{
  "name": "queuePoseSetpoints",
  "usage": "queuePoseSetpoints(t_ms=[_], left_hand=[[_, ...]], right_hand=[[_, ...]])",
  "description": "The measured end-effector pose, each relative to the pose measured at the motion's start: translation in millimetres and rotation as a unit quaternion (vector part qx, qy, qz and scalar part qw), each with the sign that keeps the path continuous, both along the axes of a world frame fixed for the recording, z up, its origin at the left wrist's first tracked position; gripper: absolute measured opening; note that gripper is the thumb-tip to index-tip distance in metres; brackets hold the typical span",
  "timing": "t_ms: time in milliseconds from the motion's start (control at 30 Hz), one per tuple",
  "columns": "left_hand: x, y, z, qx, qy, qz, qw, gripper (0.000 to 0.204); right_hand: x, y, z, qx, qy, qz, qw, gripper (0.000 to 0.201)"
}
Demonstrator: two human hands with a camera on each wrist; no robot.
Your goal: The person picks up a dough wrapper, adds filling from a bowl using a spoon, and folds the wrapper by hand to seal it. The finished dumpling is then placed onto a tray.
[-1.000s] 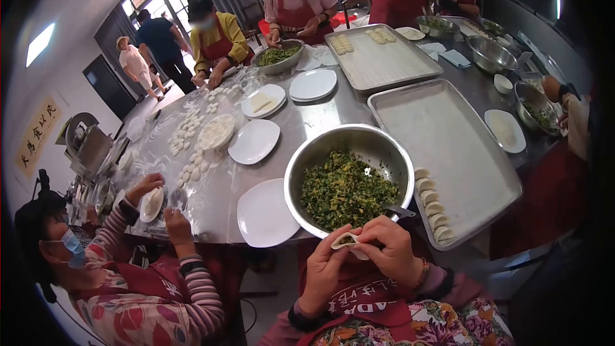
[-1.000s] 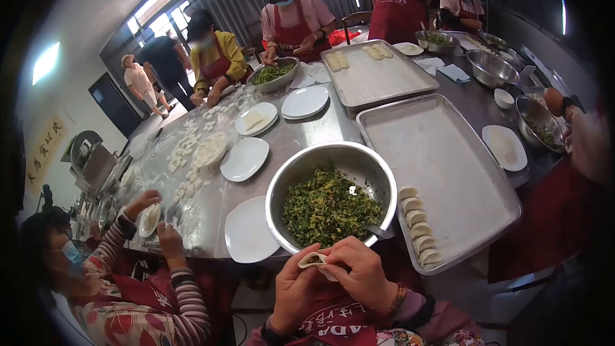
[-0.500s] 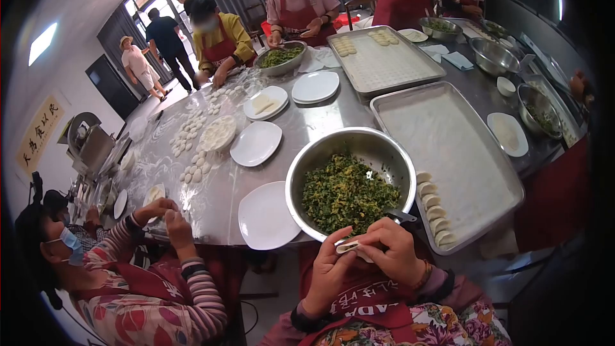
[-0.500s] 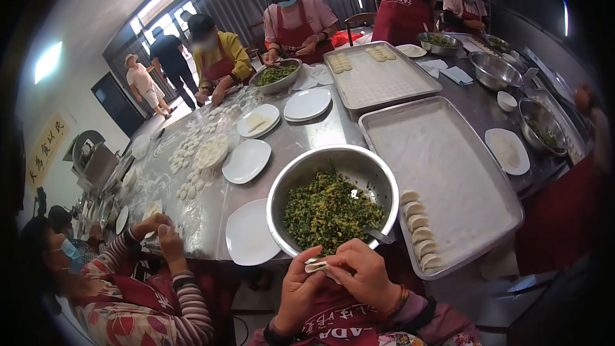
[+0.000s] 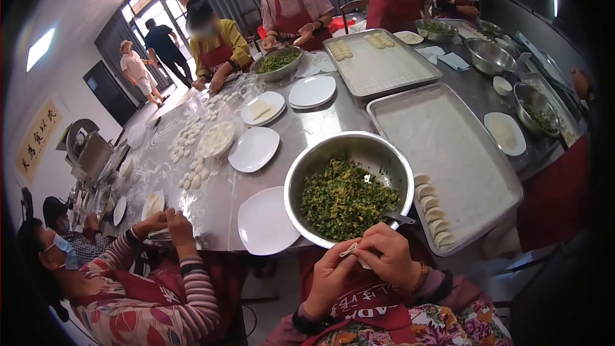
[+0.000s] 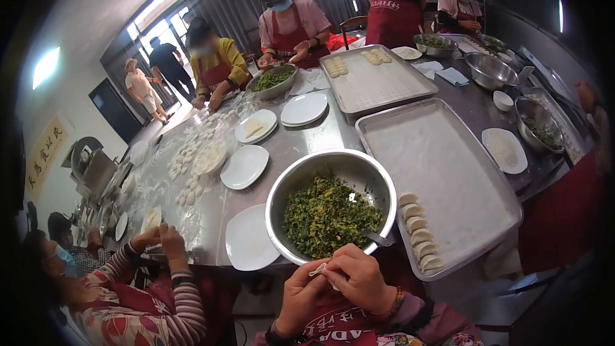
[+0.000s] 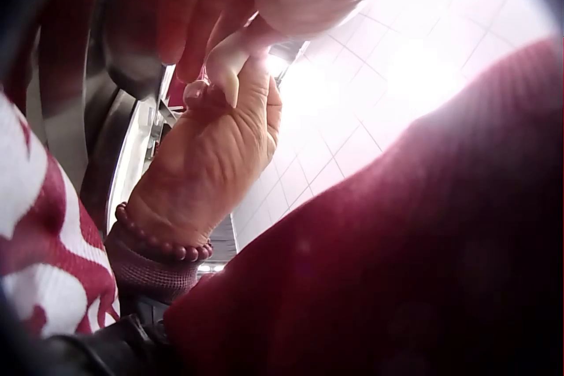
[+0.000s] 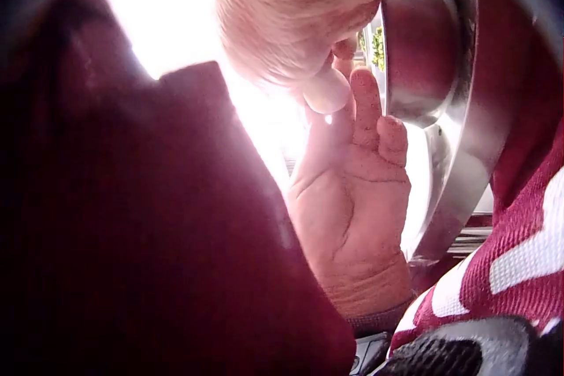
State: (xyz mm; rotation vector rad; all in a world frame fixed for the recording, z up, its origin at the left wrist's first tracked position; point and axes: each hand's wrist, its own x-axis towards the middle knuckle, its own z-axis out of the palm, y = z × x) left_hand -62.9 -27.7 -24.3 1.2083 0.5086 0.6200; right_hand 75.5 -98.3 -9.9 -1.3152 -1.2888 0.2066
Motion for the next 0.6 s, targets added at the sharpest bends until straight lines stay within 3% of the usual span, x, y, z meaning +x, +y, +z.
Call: queuePoseSetpoints(t_ms=[300, 433, 600], left_hand=[[4.1, 1.2, -5.4, -0.026, -0.046, -0.019, 0.998, 0.039], [4.0, -0.4, 0.9, -0.090, -0.085, -0.004, 0.992, 0.045], [3.8, 1.9, -9.0, -0.075, -0.073, 0.040, 0.994, 0.041]], right_hand=[[0.0, -4.1, 7.7, -0.044, 0.049, -0.007, 0.998, 0.012], [-0.8, 1.8, 1.1, -0.007, 0.000, -0.008, 1.000, 0.015], [-3.6, 5.5, 1.6, -0.007, 0.004, -0.016, 1.000, 0.015]])
